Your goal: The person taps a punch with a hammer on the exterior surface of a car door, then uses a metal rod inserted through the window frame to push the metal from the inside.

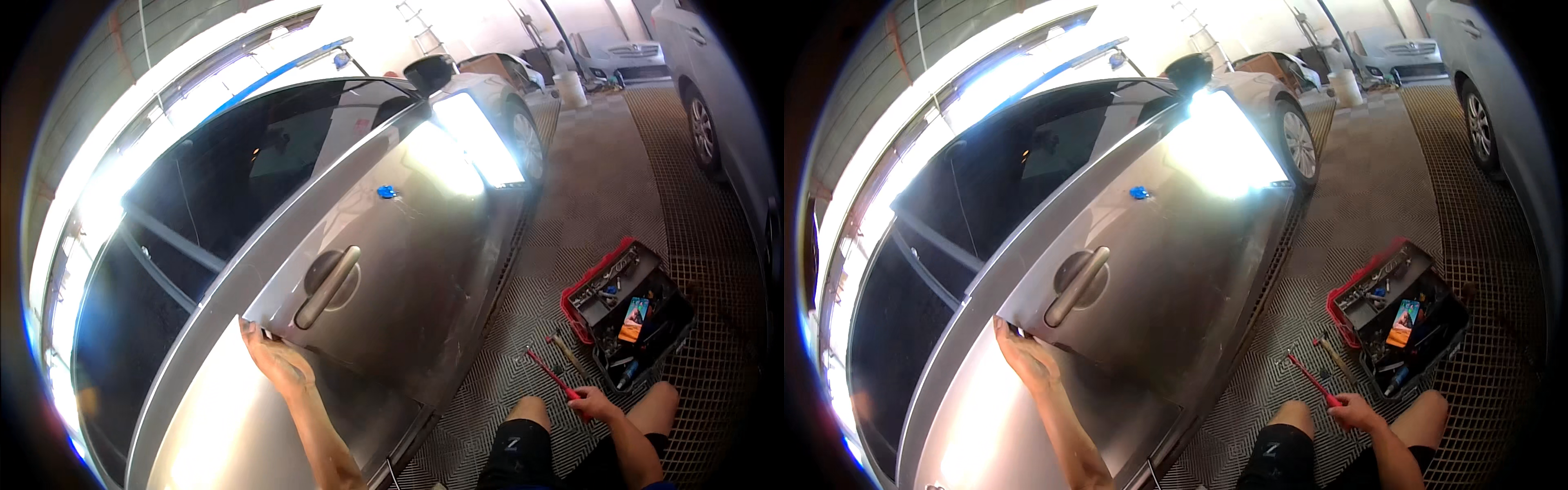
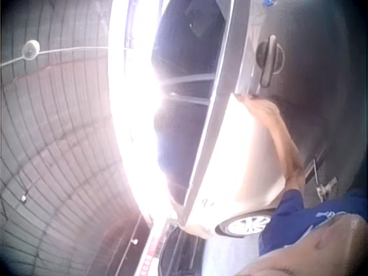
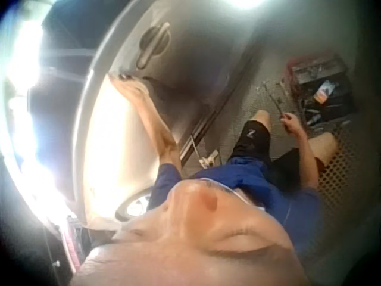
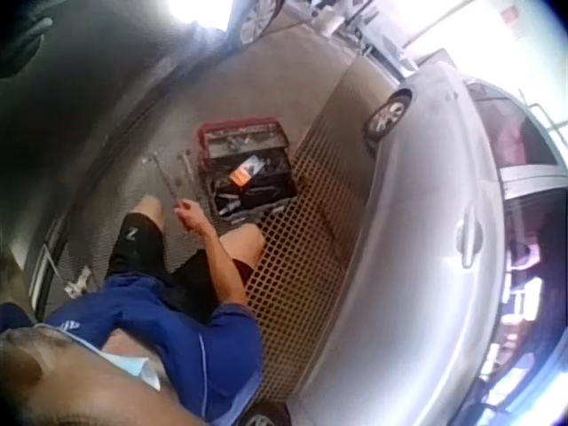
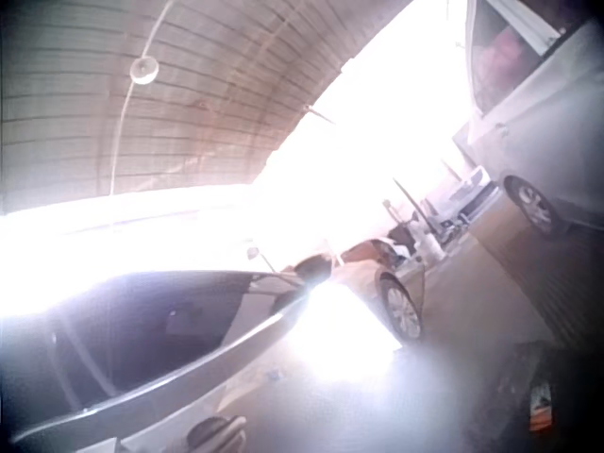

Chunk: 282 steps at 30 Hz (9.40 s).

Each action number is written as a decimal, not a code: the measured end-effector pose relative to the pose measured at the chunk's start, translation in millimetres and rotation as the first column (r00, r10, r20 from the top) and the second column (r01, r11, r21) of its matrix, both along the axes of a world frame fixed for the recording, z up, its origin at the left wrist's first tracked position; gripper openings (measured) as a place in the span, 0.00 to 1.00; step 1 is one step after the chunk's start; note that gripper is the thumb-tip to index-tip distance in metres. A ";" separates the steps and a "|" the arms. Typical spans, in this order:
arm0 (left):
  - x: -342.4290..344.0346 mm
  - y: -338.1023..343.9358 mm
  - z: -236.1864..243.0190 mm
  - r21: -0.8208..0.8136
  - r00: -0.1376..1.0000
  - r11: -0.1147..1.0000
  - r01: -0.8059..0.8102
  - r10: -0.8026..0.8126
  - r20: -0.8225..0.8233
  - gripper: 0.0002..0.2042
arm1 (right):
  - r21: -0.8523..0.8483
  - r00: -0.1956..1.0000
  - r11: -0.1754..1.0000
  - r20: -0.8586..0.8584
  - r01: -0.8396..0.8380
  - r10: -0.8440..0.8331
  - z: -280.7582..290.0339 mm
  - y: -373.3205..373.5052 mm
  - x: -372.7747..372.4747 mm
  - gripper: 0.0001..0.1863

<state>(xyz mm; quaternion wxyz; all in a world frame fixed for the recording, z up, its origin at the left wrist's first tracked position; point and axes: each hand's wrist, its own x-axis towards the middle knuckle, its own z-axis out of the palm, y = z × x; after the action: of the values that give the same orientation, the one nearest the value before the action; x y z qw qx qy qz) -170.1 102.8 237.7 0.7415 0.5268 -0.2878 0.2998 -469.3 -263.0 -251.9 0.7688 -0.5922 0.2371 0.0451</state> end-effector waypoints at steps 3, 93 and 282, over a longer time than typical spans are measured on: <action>-29.0 -8.3 8.2 -0.057 0.997 0.997 0.047 -0.050 -0.057 0.34 | 0.041 0.997 0.998 0.056 0.041 -0.043 11.5 7.7 2.0 0.16; -177.7 -234.1 18.0 0.102 0.859 0.938 -0.331 0.254 0.444 0.61 | -0.120 0.616 0.764 0.675 0.634 -0.405 361.3 -69.5 68.0 0.14; -185.9 -240.3 29.6 0.089 0.848 0.951 -0.297 0.220 0.482 0.53 | 0.032 0.348 0.723 0.862 0.690 -0.369 386.0 -46.2 26.3 0.22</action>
<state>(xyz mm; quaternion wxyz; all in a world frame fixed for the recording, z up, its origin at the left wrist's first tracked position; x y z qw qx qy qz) -356.0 -137.5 267.3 0.5583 0.5312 -0.4067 0.4906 -443.1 -309.2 134.0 0.6407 -0.5503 0.0351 -0.5342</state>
